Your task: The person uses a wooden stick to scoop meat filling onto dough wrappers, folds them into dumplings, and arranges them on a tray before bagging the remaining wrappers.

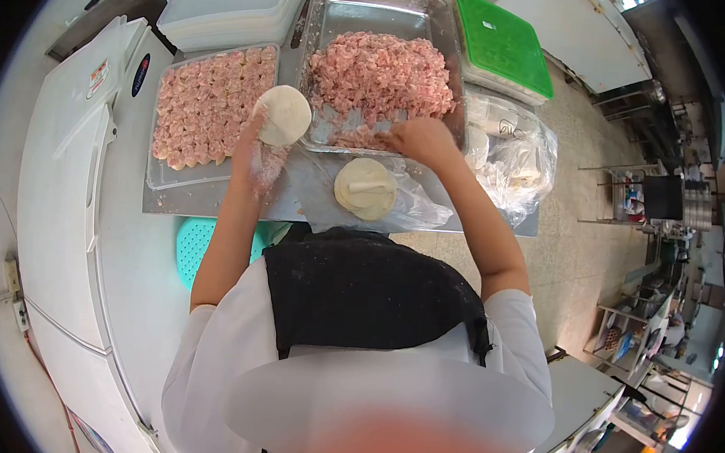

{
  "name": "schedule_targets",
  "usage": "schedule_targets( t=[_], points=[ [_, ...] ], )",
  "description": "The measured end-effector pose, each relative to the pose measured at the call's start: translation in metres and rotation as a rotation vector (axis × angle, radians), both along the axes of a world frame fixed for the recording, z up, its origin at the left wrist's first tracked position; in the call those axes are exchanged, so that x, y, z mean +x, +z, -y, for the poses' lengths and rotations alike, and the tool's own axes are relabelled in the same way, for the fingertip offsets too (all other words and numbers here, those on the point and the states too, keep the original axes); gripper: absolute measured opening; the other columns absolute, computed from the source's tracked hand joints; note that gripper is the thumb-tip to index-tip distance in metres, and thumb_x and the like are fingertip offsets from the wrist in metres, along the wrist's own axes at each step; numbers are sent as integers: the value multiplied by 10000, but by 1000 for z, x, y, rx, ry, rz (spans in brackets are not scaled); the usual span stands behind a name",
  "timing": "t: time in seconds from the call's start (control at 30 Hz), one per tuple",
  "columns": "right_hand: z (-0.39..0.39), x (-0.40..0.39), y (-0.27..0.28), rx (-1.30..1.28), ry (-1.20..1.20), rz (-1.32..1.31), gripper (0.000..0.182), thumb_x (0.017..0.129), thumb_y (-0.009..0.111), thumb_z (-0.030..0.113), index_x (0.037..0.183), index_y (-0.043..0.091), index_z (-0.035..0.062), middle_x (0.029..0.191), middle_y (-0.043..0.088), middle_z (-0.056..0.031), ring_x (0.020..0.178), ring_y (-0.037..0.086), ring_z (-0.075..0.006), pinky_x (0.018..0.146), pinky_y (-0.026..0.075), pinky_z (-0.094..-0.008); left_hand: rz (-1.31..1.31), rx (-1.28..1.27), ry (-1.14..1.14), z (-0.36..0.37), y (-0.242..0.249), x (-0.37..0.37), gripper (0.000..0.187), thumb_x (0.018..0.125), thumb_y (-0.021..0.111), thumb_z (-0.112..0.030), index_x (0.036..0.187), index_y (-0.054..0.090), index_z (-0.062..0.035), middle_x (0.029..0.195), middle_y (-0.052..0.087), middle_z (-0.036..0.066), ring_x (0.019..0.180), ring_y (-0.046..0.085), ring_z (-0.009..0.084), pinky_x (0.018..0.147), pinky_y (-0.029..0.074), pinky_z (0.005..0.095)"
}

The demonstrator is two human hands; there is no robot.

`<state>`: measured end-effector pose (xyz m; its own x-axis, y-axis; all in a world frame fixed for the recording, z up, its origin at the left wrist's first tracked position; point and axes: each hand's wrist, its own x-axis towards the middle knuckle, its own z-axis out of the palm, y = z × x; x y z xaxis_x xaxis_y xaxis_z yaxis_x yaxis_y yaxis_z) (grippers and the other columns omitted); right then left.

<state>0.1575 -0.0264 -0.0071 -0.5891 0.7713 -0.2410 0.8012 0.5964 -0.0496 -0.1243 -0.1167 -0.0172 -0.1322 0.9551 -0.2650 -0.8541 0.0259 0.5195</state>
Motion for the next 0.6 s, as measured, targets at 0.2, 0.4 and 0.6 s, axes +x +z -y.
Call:
schedule_targets(
  t=[0.2,0.4,0.6],
  points=[
    [-11,34,-3,-348,38,-402,328,922,543,333,949,709,51,724,654,-165,686,645,-305,637,502,-386,-368,-55,172,-6,-11,9,427,956,532,-211,1303,441,20,1236,557,167,1123,573,279,941,498,395],
    [-15,51,42,-627,-326,-963,351,967,540,313,912,684,-3,662,551,35,640,507,-86,594,435,-282,-165,56,90,-48,7,86,383,966,489,-191,1274,453,33,1223,560,176,1116,575,288,962,492,419],
    [-29,59,2,-44,-29,-1049,270,921,563,227,1100,630,36,865,634,-108,816,611,-275,720,482,-390,137,394,-88,-94,36,150,486,941,480,-393,1222,482,3,1189,564,165,1100,545,300,959,441,461]
  ],
)
